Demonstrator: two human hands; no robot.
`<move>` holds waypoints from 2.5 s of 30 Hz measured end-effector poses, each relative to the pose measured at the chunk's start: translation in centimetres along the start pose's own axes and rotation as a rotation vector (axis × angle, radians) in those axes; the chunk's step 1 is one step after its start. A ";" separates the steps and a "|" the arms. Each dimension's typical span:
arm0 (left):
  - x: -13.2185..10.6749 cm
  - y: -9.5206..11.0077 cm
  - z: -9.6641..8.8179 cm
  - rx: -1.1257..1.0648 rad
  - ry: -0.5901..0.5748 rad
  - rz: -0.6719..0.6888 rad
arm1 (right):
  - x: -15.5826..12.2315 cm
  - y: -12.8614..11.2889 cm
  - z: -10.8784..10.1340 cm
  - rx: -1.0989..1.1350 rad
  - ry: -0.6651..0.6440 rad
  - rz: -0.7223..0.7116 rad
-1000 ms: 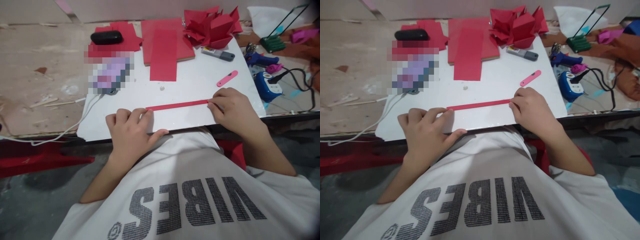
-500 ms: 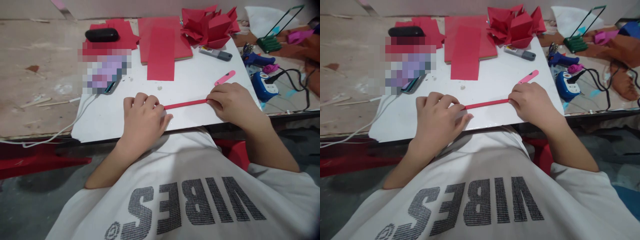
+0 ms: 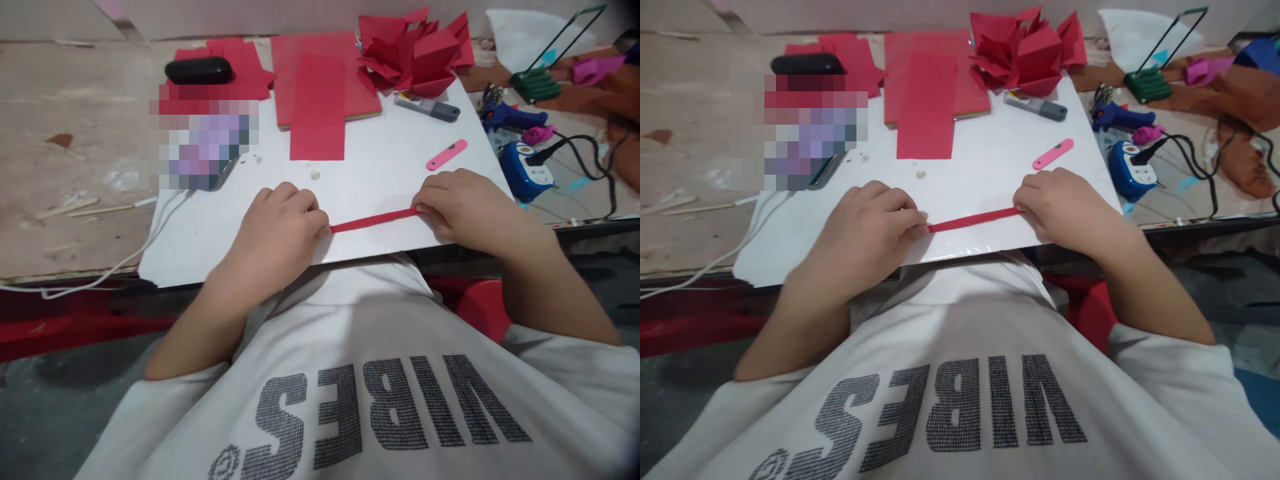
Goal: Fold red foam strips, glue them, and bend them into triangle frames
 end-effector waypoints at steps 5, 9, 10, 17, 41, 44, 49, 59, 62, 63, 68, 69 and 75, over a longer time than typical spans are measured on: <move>0.6 -0.9 -2.1 -0.220 -0.217 0.027 | 2.5 1.4 -2.5 0.190 -0.098 -0.057; 3.5 -1.9 -3.1 -0.522 -0.339 -0.107 | 6.6 1.3 -5.5 0.125 -0.151 -0.109; 4.5 -2.0 -3.2 -0.599 -0.349 -0.137 | 7.6 1.1 -6.1 0.094 -0.171 -0.114; 10.2 -3.0 -2.7 -1.040 -0.150 -0.203 | 11.7 -0.5 -9.2 0.246 -0.119 -0.151; 10.6 -7.5 -0.4 -1.255 0.058 -0.244 | 12.3 4.0 -7.3 0.461 0.572 0.350; 10.9 -7.8 -0.5 -1.259 0.080 -0.249 | 13.1 3.2 -5.7 0.613 0.450 0.270; 11.0 -7.3 -0.5 -1.282 0.092 -0.231 | 13.8 0.5 -3.4 0.715 0.241 0.162; 10.8 -7.0 -0.6 -1.210 0.114 -0.104 | 13.6 -1.3 -2.6 1.033 0.093 0.151; 10.9 -7.3 -0.4 -1.214 0.137 -0.083 | 13.3 -1.2 -3.2 1.006 0.068 0.115; 11.0 -7.5 -0.5 -1.228 0.145 -0.082 | 13.3 -1.0 -3.3 0.967 0.047 0.096; 11.5 -9.1 -1.3 -1.291 0.271 -0.105 | 13.5 0.6 -3.0 0.802 -0.022 0.034; 11.5 -9.4 -1.4 -1.275 0.282 -0.121 | 13.5 1.0 -3.1 0.792 -0.006 0.046; 11.7 -10.1 -1.0 -1.262 0.213 -0.141 | 12.9 0.8 -5.2 0.754 0.144 0.090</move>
Point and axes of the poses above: each hand's wrist, its own x-axis towards the middle knuckle, its own z-axis out of the palm, y = z × x, the point moved 6 cm from there along x, towards the middle knuckle, and after that the axes turned 10 degrees about -x, right-handed, at the moved point
